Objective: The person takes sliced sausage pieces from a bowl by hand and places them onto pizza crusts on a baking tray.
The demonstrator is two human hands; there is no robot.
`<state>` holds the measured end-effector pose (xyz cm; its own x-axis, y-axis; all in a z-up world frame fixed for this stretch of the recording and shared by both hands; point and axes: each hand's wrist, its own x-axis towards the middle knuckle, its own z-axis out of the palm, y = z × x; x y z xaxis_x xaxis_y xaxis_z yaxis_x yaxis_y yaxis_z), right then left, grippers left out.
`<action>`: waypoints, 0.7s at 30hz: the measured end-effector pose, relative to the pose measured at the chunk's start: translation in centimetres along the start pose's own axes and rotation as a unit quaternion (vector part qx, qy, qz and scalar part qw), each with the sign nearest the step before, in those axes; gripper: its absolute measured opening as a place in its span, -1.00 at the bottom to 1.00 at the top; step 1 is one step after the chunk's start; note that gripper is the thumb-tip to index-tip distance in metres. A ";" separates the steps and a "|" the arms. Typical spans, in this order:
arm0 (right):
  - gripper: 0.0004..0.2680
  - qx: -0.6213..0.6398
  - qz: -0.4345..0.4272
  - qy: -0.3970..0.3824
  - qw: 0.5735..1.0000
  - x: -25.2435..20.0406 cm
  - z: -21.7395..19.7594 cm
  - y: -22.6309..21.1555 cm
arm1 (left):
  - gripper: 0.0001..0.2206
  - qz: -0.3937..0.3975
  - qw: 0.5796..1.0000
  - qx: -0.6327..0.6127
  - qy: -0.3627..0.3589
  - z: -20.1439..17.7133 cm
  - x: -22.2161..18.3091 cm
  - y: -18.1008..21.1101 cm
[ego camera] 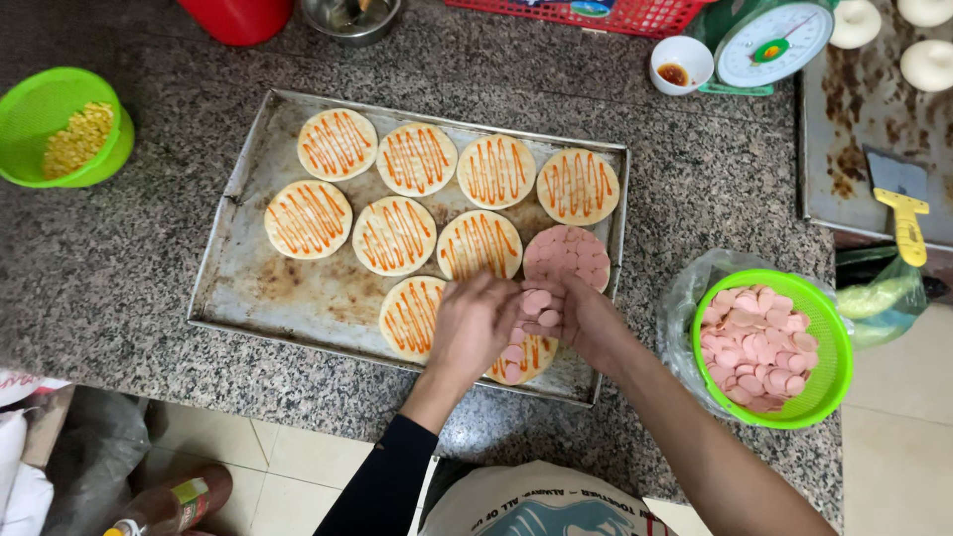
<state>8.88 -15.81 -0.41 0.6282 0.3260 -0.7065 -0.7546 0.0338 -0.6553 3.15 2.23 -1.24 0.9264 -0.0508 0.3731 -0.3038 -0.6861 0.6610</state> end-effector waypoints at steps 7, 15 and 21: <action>-0.58 0.006 -0.028 -0.068 0.997 1.0 0.5 1.0 | -0.80 -0.017 0.996 0.063 -0.053 -1.6 0.5 2.5; -0.74 0.004 0.013 -0.035 0.999 1.7 0.5 1.9 | -0.88 0.023 0.998 0.059 0.007 -1.5 -1.2 2.0; -0.81 0.026 -0.020 0.019 0.999 0.6 0.5 1.6 | -0.88 -0.212 0.977 -0.001 -0.003 -2.3 -2.2 -0.9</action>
<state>7.95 -15.11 -1.79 0.6647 0.2868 -0.6899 -0.7364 0.0957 -0.6697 0.87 4.67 -1.17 0.9701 0.2346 0.0616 0.1078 -0.6446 0.7569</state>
